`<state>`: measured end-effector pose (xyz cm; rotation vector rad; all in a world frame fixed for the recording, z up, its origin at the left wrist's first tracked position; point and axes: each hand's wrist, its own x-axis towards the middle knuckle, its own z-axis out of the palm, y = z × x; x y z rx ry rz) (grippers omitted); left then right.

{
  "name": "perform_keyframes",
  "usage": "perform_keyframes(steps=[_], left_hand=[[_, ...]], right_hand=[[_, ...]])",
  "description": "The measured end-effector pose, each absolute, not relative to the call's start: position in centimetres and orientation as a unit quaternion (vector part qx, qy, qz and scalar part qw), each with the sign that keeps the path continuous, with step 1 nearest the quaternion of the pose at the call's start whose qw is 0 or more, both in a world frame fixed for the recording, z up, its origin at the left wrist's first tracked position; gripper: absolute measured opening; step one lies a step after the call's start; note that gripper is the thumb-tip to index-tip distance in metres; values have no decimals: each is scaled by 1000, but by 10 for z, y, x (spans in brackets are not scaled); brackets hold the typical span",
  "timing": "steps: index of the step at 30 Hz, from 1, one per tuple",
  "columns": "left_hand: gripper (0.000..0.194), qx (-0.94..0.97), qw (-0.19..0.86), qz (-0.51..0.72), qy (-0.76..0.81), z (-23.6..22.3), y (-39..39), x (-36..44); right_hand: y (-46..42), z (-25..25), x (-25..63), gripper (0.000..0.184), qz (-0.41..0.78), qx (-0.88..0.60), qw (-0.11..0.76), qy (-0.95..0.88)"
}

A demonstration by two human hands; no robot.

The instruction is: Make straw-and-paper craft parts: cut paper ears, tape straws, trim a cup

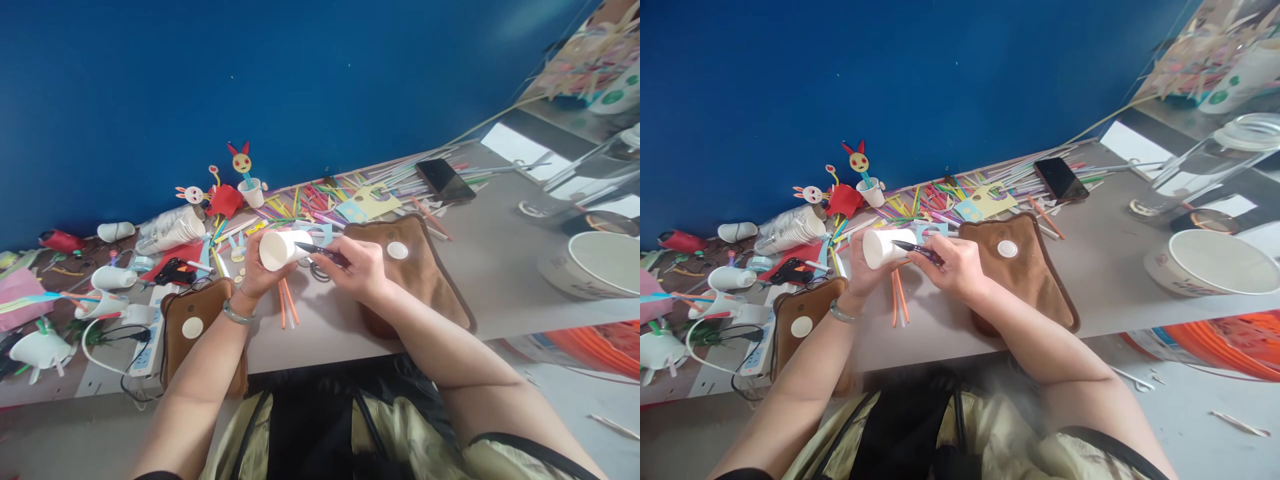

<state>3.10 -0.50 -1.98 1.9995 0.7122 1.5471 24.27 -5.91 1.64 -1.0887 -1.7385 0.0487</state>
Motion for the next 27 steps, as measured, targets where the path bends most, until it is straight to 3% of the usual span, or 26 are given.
perform_keyframes(steps=[5, 17, 27], left_hand=[[74, 710, 291, 568, 297, -27, -4, 26], [78, 589, 585, 499, 250, -37, -1, 23], [80, 571, 641, 451, 244, -33, -4, 22]], right_hand=[[-57, 15, 243, 34, -29, -435, 525, -730], [-56, 16, 244, 31, -97, -393, 536, -741], [-55, 15, 244, 30, -74, -394, 544, -737]])
